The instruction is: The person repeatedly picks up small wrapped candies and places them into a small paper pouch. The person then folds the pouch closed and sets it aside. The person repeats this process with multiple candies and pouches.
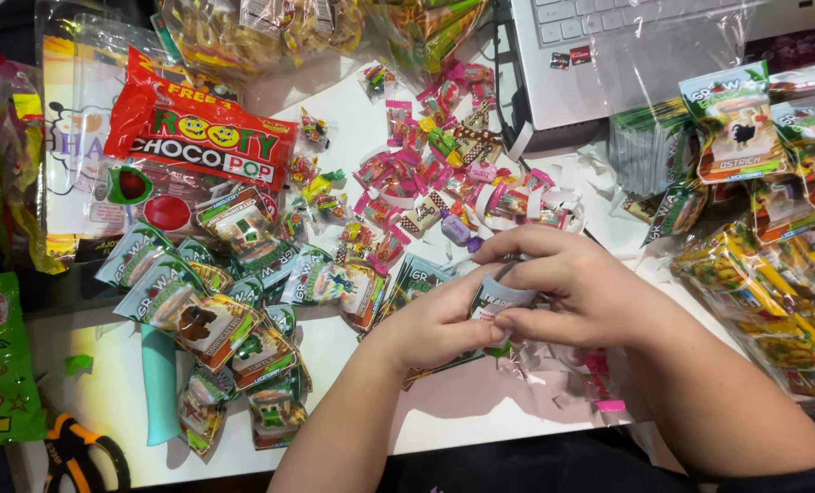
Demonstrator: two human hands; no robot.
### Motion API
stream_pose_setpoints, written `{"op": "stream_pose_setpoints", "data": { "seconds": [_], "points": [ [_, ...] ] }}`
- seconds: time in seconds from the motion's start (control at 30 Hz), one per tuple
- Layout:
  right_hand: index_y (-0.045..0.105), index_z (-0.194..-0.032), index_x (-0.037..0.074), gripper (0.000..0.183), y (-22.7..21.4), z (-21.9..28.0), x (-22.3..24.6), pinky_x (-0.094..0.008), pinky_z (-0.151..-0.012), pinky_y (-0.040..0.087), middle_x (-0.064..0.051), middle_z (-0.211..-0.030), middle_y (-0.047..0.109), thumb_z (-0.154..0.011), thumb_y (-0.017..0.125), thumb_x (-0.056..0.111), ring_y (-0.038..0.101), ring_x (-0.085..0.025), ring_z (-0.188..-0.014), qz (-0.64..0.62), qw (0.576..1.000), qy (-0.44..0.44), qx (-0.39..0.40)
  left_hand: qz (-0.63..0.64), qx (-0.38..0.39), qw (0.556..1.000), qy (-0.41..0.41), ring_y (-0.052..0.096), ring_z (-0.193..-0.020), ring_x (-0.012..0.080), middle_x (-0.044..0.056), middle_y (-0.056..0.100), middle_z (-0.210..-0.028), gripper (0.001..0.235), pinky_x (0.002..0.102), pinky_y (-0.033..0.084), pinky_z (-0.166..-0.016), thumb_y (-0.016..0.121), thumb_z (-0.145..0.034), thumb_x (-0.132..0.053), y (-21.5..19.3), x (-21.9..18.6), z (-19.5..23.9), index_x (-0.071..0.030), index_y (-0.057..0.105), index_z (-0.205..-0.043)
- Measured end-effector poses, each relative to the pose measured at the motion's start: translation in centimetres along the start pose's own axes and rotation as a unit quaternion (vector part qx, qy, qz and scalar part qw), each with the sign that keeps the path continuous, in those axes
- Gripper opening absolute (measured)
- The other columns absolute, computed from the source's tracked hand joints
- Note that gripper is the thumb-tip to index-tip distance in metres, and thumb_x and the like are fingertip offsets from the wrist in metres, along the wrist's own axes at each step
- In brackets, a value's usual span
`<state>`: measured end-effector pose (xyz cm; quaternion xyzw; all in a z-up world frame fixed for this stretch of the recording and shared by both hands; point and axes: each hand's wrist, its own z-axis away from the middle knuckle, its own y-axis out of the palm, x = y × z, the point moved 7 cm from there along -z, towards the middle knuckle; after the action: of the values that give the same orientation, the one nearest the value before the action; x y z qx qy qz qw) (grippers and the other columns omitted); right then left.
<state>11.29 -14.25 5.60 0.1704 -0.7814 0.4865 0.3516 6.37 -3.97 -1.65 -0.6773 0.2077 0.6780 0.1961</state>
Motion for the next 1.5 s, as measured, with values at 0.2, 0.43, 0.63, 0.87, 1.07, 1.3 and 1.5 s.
{"op": "stream_pose_setpoints", "data": {
  "seconds": [0.2,0.43,0.63,0.87,1.07,1.3,1.5],
  "points": [
    [0.066,-0.089,0.007,0.027,-0.8,0.5,1.6,-0.042,-0.087,0.054,-0.02,-0.124,0.064,-0.094,0.063,0.033,0.066,-0.032,-0.102,0.024,0.998,-0.035,-0.039,0.094,0.006,0.991,0.098,0.025,-0.157,0.0262,0.015,0.03,-0.165,0.083,0.044,0.019,-0.132,0.054,-0.096,-0.048,0.3,-1.3,0.5,0.002,0.028,-0.157],
    [0.067,-0.095,0.007,0.023,-0.9,1.3,1.9,-0.048,-0.089,0.054,-0.022,-0.121,0.064,-0.091,0.066,0.029,0.067,-0.038,-0.104,0.075,0.995,-0.037,-0.057,0.158,0.013,0.98,0.12,0.053,-0.142,0.0305,0.018,0.056,-0.146,0.068,0.046,0.04,-0.125,0.035,-0.104,-0.052,0.8,-2.8,0.0,0.002,0.05,-0.144],
    [0.069,-0.093,0.01,0.022,-1.1,1.6,1.1,-0.042,-0.087,0.055,-0.019,-0.122,0.066,-0.09,0.068,0.032,0.069,-0.033,-0.103,0.046,0.997,-0.022,-0.064,0.341,0.036,0.939,0.009,0.052,-0.137,0.0244,0.014,0.053,-0.147,0.083,0.039,0.042,-0.116,0.056,-0.093,-0.05,1.7,0.7,0.3,0.006,0.042,-0.153],
    [0.074,-0.099,0.014,0.031,-2.6,2.4,0.6,-0.036,-0.092,0.059,-0.017,-0.125,0.067,-0.08,0.08,0.038,0.074,-0.027,-0.106,-0.042,0.996,-0.001,-0.073,0.294,0.072,0.953,0.025,0.053,-0.129,0.017,0.007,0.056,-0.138,0.085,0.033,0.042,-0.113,0.073,-0.094,-0.05,1.6,1.2,1.0,0.001,0.04,-0.154],
    [0.069,-0.096,0.014,0.033,-2.3,2.1,0.8,-0.037,-0.095,0.058,-0.02,-0.125,0.069,-0.079,0.08,0.04,0.075,-0.029,-0.107,-0.048,0.996,-0.012,-0.076,0.297,0.059,0.953,0.026,0.051,-0.128,0.0163,0.006,0.055,-0.139,0.075,0.033,0.04,-0.113,0.068,-0.096,-0.037,1.5,2.9,1.5,0.001,0.038,-0.154],
    [0.065,-0.091,0.012,0.025,-1.7,1.0,0.3,-0.045,-0.102,0.055,-0.014,-0.118,0.068,-0.087,0.072,0.036,0.068,-0.032,-0.114,-0.091,0.992,-0.023,-0.087,0.133,-0.015,0.989,0.057,0.009,-0.16,0.026,0.017,0.01,-0.17,0.113,0.044,0.011,-0.132,0.066,-0.089,-0.065,0.6,-1.4,0.1,0.003,0.012,-0.16],
    [0.062,-0.081,0.015,0.026,-1.3,1.2,0.0,-0.051,-0.112,0.05,-0.016,-0.124,0.063,-0.084,0.075,0.037,0.063,-0.038,-0.128,-0.058,0.995,-0.025,-0.077,0.155,-0.071,0.985,0.022,0.012,-0.159,0.0227,0.015,0.014,-0.171,0.122,0.04,0.014,-0.13,0.079,-0.069,-0.061,0.4,-1.9,-0.6,-0.002,0.02,-0.158]
  ]
}}
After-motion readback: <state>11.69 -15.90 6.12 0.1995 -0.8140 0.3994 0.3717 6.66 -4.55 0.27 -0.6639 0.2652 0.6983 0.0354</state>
